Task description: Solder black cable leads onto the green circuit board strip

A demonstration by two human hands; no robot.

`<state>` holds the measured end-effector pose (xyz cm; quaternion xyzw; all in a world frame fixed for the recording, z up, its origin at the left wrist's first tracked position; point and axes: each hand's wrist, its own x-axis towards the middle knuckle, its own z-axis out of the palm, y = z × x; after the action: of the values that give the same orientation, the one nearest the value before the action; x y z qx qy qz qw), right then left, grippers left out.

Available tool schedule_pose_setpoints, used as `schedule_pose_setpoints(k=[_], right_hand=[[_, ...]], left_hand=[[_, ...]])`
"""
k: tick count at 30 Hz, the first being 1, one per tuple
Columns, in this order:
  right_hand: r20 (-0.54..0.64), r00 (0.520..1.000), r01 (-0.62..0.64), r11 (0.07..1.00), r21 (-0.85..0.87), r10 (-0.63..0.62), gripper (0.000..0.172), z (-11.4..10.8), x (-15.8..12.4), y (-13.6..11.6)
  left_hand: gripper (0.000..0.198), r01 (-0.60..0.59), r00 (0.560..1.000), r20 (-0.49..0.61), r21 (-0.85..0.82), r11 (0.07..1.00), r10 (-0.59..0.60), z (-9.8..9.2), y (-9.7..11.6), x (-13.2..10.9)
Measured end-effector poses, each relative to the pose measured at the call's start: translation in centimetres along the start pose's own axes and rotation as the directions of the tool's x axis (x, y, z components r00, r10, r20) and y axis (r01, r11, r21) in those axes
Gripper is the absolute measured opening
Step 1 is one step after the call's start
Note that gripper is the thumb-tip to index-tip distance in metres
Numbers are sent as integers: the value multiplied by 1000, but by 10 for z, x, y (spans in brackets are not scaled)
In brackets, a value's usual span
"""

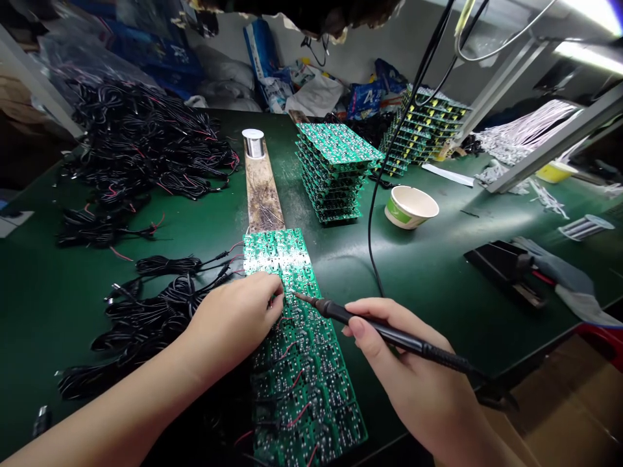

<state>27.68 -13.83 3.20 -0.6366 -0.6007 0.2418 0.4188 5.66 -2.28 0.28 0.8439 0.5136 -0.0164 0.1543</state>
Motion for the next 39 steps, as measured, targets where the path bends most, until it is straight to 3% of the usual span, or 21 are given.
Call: schedule_pose_setpoints(k=[6,29,39], right_hand=[[27,1000,6,1000,9,-6,11,0,2,-2],[86,996,-6,1000,-4,7,11,3,7,-6],[-74,997,20,1000,-13,-21,15,-9,0,-7]], left_hand=[[30,-47,998,-45,149,988,55,5,1,-2],[29,-88,989,-100,218,972,112,10,3,-4],[34,-82,994,-56,247,966,99,7,9,-5]])
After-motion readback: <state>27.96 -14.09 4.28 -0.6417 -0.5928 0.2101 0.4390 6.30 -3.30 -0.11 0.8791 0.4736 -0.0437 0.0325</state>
